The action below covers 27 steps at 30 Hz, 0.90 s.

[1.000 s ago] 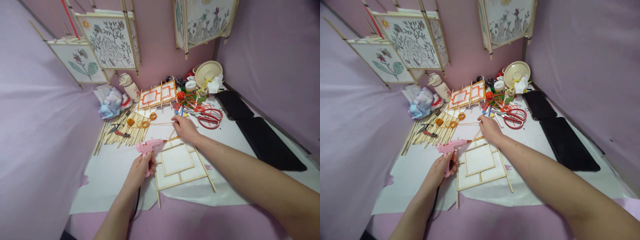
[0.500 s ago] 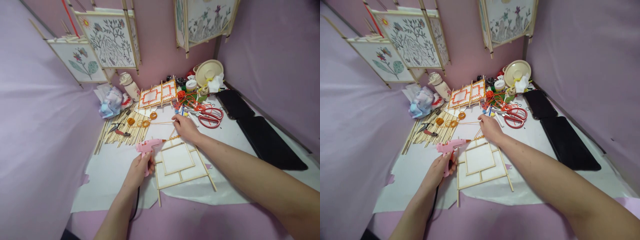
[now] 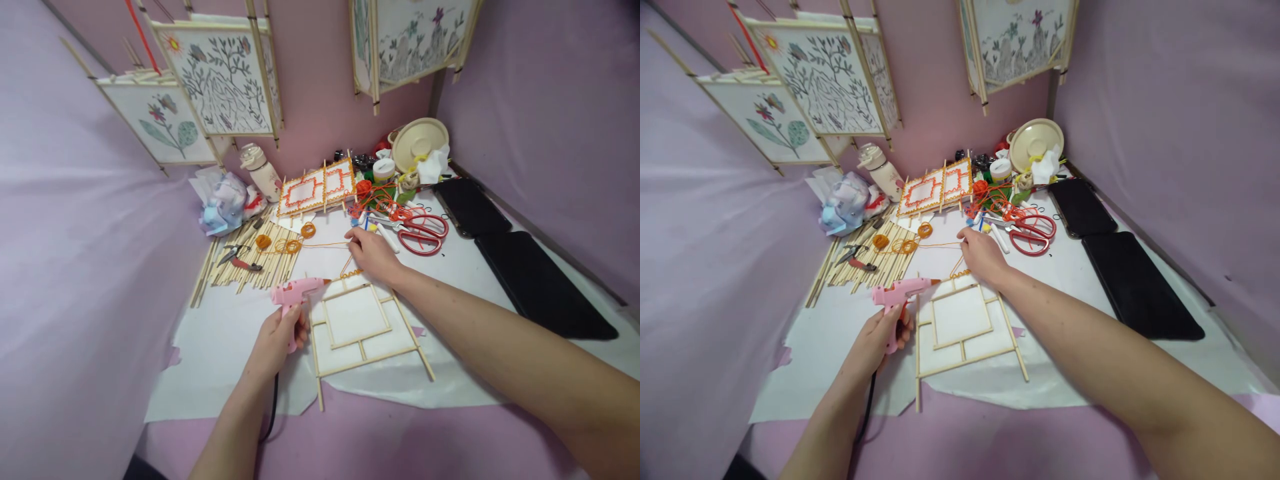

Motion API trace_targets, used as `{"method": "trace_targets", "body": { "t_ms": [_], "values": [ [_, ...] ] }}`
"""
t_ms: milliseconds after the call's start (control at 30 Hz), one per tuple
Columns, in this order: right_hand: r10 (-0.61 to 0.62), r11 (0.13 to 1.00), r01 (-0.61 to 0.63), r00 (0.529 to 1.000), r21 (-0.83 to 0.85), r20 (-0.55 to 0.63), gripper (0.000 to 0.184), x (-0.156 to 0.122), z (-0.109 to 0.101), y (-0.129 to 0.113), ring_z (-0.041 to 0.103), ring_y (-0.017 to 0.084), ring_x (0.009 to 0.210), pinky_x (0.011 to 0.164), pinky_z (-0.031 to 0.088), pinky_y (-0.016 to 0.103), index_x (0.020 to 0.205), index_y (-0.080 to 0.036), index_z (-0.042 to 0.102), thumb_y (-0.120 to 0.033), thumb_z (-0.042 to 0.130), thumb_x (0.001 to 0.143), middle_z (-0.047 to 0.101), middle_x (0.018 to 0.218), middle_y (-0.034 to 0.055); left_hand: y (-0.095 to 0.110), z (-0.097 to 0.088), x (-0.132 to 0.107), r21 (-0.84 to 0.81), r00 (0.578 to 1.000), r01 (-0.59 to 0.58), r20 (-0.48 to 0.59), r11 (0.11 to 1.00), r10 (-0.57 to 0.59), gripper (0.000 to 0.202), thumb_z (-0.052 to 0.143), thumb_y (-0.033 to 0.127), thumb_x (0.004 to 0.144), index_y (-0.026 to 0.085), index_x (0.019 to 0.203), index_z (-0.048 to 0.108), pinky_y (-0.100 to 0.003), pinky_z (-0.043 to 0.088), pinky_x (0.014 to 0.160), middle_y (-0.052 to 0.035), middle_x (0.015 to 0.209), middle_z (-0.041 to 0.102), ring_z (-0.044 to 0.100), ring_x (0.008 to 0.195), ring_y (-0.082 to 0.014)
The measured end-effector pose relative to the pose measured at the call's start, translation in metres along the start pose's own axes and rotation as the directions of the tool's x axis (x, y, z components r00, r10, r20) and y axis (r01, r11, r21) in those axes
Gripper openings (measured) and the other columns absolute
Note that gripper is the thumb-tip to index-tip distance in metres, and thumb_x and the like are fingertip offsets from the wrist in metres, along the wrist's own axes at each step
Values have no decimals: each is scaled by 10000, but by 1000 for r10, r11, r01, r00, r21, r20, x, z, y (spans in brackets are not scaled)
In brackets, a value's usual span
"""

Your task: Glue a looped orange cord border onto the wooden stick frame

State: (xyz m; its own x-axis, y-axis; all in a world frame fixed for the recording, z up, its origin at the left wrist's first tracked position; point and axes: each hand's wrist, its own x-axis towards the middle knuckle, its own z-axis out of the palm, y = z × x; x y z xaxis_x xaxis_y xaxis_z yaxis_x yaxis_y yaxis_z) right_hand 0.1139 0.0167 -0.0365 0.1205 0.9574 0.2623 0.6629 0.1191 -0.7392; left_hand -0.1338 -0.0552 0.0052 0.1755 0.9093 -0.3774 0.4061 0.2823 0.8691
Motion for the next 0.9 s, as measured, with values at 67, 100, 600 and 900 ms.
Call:
{"method": "trace_targets", "body": {
  "t_ms": [67, 100, 600, 900],
  "values": [
    [-3, 1000, 3, 1000, -1, 0, 266, 0, 0, 1, 608, 188, 854, 783, 399, 282, 1075, -180, 630, -140, 456, 878, 705, 890, 46, 0, -1, -1, 3, 1000, 3, -2, 1000, -3, 475, 520, 621, 818, 163, 696, 552, -232, 346, 491, -14, 600, 571, 488, 497, -122],
    [-2, 1000, 2, 1000, -2, -1, 265, 0, 0, 1, 608, 188, 851, 780, 399, 282, 1075, -180, 629, -143, 455, 879, 704, 887, 46, 0, -1, -2, 5, 1000, 4, -1, 1000, -4, 472, 517, 618, 821, 164, 698, 553, -233, 346, 495, -14, 603, 571, 490, 501, -124],
    [0, 1000, 0, 1000, 0, 1, 271, -1, -1, 0, 605, 184, 840, 776, 400, 277, 1076, -181, 632, -140, 452, 877, 702, 880, 43, -1, -4, -4, 45, 999, -21, -23, 999, 22, 449, 496, 599, 848, 171, 721, 548, -247, 374, 526, -16, 635, 575, 506, 531, -141],
    [5, 1000, -5, 1000, 1, 5, 270, 0, -1, -1, 607, 185, 848, 777, 403, 278, 1076, -181, 632, -137, 458, 875, 706, 892, 44, 8, -3, -14, 340, 990, -71, -88, 938, 107, 438, 475, 540, 875, 190, 627, 564, -274, 382, 578, -20, 579, 576, 524, 562, -184]
  ]
}}
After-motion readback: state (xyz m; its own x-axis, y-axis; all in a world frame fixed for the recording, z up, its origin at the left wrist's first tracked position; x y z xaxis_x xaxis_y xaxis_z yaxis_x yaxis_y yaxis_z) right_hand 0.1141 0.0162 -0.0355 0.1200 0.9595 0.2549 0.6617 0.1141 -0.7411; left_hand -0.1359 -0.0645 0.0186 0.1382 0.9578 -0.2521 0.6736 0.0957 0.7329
